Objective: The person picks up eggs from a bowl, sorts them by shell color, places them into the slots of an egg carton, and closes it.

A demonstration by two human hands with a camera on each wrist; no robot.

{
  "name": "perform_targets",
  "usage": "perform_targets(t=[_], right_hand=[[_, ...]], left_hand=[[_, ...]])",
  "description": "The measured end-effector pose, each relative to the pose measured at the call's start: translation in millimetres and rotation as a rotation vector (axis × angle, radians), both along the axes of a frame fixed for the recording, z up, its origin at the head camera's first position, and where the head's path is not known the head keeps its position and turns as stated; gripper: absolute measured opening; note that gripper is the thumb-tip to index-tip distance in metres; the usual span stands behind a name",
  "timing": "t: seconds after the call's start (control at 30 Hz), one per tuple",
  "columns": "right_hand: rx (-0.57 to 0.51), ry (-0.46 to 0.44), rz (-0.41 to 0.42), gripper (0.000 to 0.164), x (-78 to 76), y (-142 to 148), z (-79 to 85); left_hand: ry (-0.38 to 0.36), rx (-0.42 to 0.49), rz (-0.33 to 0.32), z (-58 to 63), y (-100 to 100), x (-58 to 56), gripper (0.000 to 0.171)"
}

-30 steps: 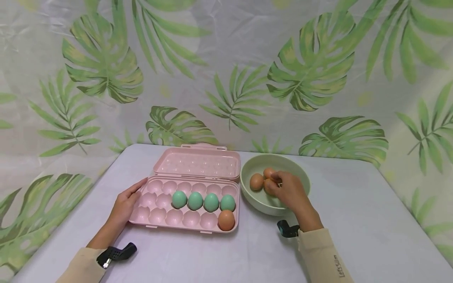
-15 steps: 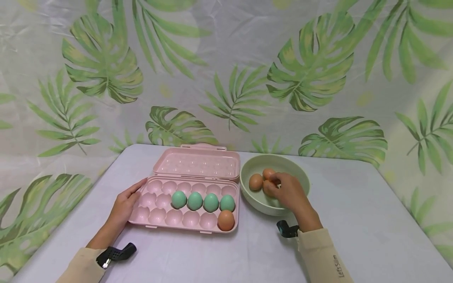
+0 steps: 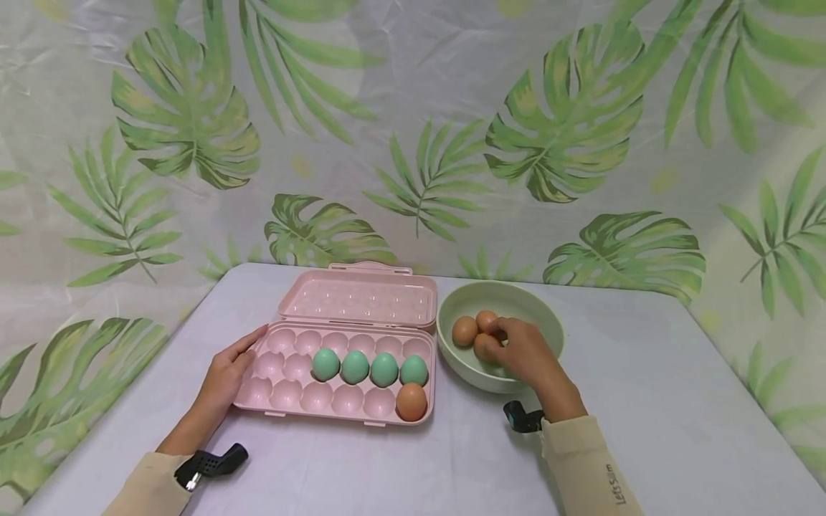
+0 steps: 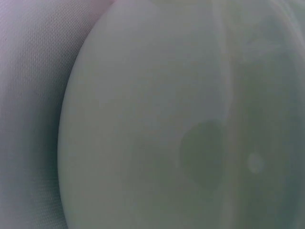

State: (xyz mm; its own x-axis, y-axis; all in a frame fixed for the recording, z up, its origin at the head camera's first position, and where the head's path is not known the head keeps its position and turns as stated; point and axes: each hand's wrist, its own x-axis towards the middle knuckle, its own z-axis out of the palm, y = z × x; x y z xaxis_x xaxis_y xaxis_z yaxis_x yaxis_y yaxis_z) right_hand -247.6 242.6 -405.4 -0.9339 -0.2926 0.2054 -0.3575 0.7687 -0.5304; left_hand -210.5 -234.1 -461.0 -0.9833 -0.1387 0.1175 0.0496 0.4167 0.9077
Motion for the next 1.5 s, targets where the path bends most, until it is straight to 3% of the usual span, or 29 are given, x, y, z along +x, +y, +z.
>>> perform_targets(t=[0.53,1.5], right_hand=[[0.058,-0.009,0.078,0.026,-2.4,-0.9,-3.5],[0.05,-0.053,0.079,0.026,-3.0,-0.3,-1.6]], left_hand=[[0.017,0.003,-0.007,-1.0,-1.9,-1.0,0.044],[0.02,0.006,-0.008,-0.8,-2.6,-0.3,0.043]])
